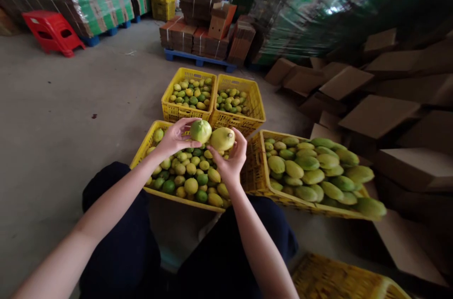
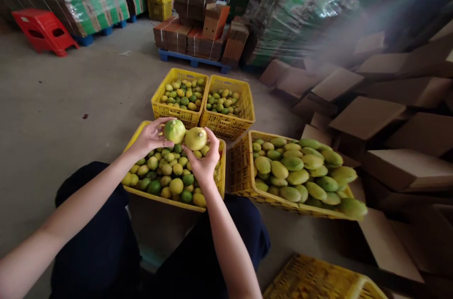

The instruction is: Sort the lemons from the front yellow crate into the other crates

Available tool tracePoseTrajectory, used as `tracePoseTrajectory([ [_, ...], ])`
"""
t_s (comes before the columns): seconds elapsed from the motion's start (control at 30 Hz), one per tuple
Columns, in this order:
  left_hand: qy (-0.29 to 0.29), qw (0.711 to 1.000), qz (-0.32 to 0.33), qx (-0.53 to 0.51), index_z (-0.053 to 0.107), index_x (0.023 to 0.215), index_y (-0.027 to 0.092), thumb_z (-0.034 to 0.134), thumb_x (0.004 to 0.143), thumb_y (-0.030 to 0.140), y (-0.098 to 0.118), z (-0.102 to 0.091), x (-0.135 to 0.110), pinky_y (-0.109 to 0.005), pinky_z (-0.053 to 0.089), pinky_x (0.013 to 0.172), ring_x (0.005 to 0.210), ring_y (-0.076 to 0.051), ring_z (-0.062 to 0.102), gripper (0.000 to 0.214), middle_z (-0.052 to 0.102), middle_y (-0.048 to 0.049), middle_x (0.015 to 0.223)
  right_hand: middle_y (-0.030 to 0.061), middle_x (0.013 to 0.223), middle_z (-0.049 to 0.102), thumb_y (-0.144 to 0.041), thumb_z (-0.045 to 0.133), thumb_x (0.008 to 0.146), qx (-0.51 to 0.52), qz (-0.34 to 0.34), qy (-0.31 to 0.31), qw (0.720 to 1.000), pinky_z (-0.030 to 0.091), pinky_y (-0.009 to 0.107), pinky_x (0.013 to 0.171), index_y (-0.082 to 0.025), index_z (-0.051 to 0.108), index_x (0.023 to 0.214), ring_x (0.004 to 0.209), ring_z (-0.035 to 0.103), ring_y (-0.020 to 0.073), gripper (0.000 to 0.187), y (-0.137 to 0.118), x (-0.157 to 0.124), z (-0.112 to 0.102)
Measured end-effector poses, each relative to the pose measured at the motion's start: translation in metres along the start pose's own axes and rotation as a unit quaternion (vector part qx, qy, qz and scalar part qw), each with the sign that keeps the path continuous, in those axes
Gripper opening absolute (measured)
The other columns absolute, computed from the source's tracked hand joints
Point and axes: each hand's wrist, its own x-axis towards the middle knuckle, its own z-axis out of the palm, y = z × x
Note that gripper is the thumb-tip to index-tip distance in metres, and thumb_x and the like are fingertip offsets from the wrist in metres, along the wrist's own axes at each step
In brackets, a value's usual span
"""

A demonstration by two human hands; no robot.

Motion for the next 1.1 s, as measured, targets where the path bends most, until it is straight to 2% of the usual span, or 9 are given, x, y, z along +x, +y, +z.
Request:
tracePoseTrajectory([
  [0.07,0.001,0.999,-0.016,-0.039,0.07,0.112,0.023,0.096,0.053,0.025,0.001,-0.002,0.0,-0.035,0.057,0.09,0.101,-0.022,0.067,0.064,0.071,-0.0059,0.112,0.0029,0.117,0.063,-0.036,0.092,0.06,0.075,0.056,-0.014,0.996,0.053,0.044,0.098,-0.031,0.053,0.116,0.111,0.062,0.0248,0.069,-0.003,0.005,-0.002],
  [0.2,0.015,0.991,-0.077,-0.112,0.071,0.106,0.023,0.093,0.059,0.03,0.001,-0.006,-0.003,-0.031,0.058,0.083,0.095,-0.021,0.07,0.052,0.074,-0.0056,0.107,-0.0012,0.1,0.068,-0.036,0.092,0.058,0.177,0.163,-0.112,0.964,0.056,0.039,0.088,-0.029,0.055,0.099,0.094,0.065,0.0212,0.056,-0.004,0.017,-0.009],
  [0.47,0.134,0.96,-0.122,-0.214,0.072,0.101,0.021,0.074,0.077,0.03,-0.012,-0.002,-0.002,-0.028,0.062,0.077,0.099,-0.021,0.072,0.025,0.075,-0.0062,0.107,0.0035,0.107,0.077,-0.04,0.093,0.057,0.212,0.229,-0.159,0.937,0.056,0.045,0.093,-0.026,0.068,0.105,0.102,0.07,0.0273,0.055,-0.003,0.017,-0.006],
  [0.6,0.175,0.941,-0.143,-0.253,0.07,0.098,0.018,0.07,0.086,0.034,-0.012,0.008,-0.002,-0.032,0.062,0.086,0.109,-0.024,0.07,0.02,0.075,-0.0092,0.108,0.0005,0.094,0.078,-0.042,0.09,0.063,0.233,0.257,-0.158,0.924,0.058,0.042,0.087,-0.026,0.065,0.108,0.089,0.073,0.0239,0.054,-0.006,0.012,0.0],
  [0.73,0.152,0.956,-0.119,-0.221,0.068,0.108,0.021,0.08,0.08,0.029,-0.009,0.02,-0.007,-0.032,0.06,0.091,0.111,-0.023,0.067,0.032,0.073,-0.0061,0.112,-0.0035,0.078,0.074,-0.048,0.087,0.068,0.272,0.302,-0.167,0.898,0.055,0.032,0.07,-0.025,0.066,0.101,0.07,0.068,0.0176,0.045,-0.002,0.006,0.005],
  [0.83,0.185,0.964,-0.124,-0.146,0.068,0.103,0.024,0.085,0.072,0.02,-0.01,0.026,-0.013,-0.023,0.06,0.072,0.091,-0.017,0.07,0.036,0.072,-0.0002,0.098,-0.0031,0.082,0.073,-0.051,0.087,0.067,0.286,0.34,-0.164,0.881,0.051,0.027,0.06,-0.023,0.068,0.096,0.07,0.064,0.0155,0.044,0.002,-0.001,0.01],
  [0.93,0.191,0.962,-0.165,-0.107,0.068,0.088,0.021,0.082,0.077,0.028,-0.014,0.028,-0.013,-0.018,0.049,0.046,0.062,-0.013,0.064,0.019,0.068,0.0007,0.078,-0.0033,0.081,0.07,-0.048,0.085,0.07,0.296,0.381,-0.13,0.866,0.045,0.023,0.051,-0.022,0.068,0.092,0.066,0.06,0.0136,0.038,0.004,-0.007,0.016],
  [1.03,0.186,0.941,-0.214,-0.188,0.068,0.08,0.018,0.07,0.084,0.034,-0.015,0.025,-0.008,-0.02,0.046,0.04,0.05,-0.013,0.059,0.018,0.065,-0.0019,0.066,-0.0007,0.076,0.069,-0.05,0.077,0.076,0.335,0.428,-0.099,0.833,0.037,0.022,0.041,-0.02,0.066,0.086,0.06,0.058,0.0138,0.034,0.002,-0.006,0.019],
  [1.1,0.19,0.901,-0.246,-0.303,0.068,0.08,0.015,0.06,0.088,0.038,-0.013,0.022,-0.003,-0.02,0.049,0.043,0.052,-0.014,0.061,0.025,0.066,-0.0053,0.065,0.0012,0.075,0.07,-0.051,0.073,0.076,0.376,0.456,-0.08,0.803,0.039,0.022,0.041,-0.019,0.066,0.084,0.059,0.061,0.0146,0.034,0.002,-0.002,0.018],
])
